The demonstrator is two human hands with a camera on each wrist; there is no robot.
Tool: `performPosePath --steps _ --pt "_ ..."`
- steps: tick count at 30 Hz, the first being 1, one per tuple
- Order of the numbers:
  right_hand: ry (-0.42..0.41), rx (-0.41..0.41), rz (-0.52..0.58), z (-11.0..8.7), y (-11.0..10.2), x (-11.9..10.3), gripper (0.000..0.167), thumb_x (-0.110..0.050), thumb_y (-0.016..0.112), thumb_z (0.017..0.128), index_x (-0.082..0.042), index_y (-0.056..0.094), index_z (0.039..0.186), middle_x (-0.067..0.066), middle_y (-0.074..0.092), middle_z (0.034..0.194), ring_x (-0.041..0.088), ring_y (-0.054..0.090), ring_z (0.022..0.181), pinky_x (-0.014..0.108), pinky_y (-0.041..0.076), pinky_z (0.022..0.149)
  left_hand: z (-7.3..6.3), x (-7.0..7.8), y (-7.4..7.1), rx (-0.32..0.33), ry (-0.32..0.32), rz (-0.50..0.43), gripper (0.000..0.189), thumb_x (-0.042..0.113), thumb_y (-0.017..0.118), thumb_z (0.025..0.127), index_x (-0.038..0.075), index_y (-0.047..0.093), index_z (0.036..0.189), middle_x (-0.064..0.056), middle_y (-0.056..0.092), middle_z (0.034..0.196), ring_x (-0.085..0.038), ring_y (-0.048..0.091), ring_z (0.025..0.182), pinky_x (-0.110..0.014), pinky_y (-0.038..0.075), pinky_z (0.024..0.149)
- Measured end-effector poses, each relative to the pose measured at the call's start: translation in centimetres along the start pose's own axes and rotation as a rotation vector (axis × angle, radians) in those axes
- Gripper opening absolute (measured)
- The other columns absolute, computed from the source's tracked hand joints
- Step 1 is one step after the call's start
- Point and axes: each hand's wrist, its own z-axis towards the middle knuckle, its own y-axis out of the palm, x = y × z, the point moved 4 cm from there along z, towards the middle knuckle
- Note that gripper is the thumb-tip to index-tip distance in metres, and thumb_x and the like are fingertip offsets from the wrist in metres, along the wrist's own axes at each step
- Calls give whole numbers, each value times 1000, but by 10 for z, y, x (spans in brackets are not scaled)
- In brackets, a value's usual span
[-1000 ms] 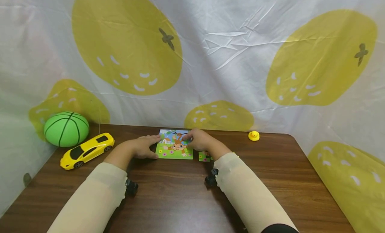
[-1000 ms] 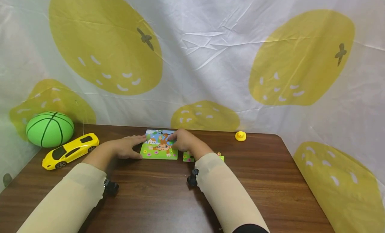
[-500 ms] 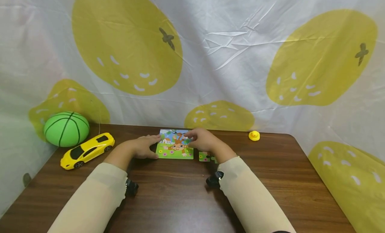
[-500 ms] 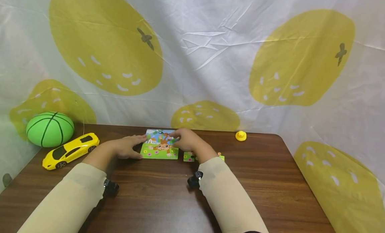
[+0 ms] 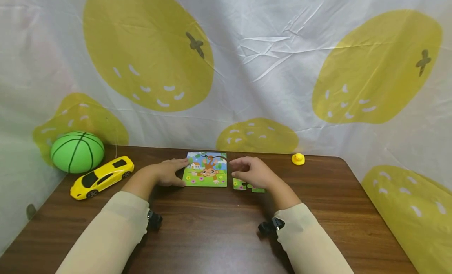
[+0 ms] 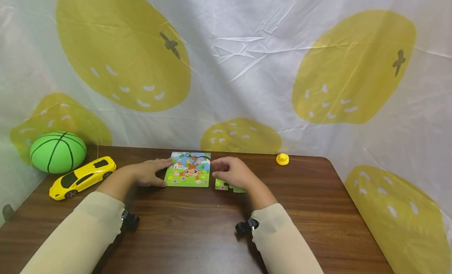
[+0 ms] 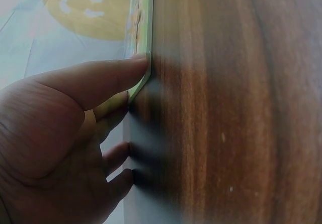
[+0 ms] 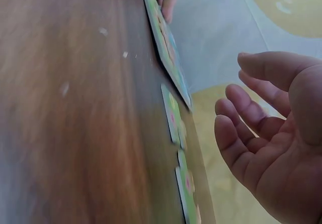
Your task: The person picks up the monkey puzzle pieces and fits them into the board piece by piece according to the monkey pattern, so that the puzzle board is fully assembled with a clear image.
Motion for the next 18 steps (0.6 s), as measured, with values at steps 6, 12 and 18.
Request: performPosePath --steps 6,12,18 --pt "24 -6 41 -12 -4 11 45 -27 75 100 -13 69 142 14 74 134 18 72 89 34 60 64 1 0 1 -3 -6 -10 88 41 74 100 14 29 171 -11 19 181 -47 13 167 -68 15 134" --pt "26 39 10 -12 -7 24 43 -25 77 98 -12 71 139 12 75 129 16 70 95 31 62 73 1 0 0 -1 -4 -6 88 42 73 100 14 28 171 -10 19 181 -47 12 167 -68 15 134" --pt "66 29 35 -11 -7 36 44 -21 79 97 -11 71 138 13 74 128 19 71 96 31 64 73 1 -1 0 2 1 0 88 41 73 100 13 29 171 -11 19 181 -47 13 167 -67 15 134"
